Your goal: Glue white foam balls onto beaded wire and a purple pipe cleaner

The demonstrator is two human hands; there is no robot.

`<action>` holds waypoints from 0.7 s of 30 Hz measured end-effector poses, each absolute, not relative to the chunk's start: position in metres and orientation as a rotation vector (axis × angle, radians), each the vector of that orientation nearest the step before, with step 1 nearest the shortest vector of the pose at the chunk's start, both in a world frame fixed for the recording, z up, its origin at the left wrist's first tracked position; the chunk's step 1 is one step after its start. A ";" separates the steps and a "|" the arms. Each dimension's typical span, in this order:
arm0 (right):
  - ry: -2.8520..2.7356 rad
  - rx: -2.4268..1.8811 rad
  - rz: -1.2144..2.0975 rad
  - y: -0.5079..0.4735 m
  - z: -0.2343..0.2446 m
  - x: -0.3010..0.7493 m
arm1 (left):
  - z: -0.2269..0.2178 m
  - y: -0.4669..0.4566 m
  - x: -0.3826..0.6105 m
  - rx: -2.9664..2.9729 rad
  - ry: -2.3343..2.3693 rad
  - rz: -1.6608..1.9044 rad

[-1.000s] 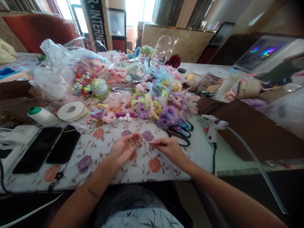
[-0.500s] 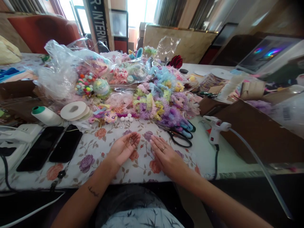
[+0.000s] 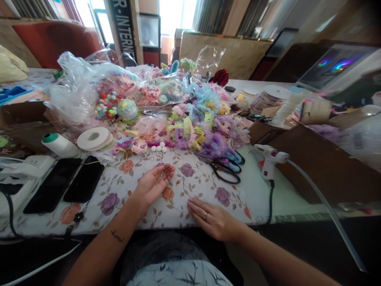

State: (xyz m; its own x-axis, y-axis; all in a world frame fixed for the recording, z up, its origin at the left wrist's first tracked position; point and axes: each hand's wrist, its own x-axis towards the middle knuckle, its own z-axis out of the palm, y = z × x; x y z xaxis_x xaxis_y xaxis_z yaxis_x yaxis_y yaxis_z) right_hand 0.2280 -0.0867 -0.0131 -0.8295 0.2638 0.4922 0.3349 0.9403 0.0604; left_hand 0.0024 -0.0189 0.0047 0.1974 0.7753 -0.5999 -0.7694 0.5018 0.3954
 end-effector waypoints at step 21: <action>-2.452 -0.706 -0.020 -0.024 0.020 0.164 | 0.013 -0.022 0.011 0.109 0.710 0.978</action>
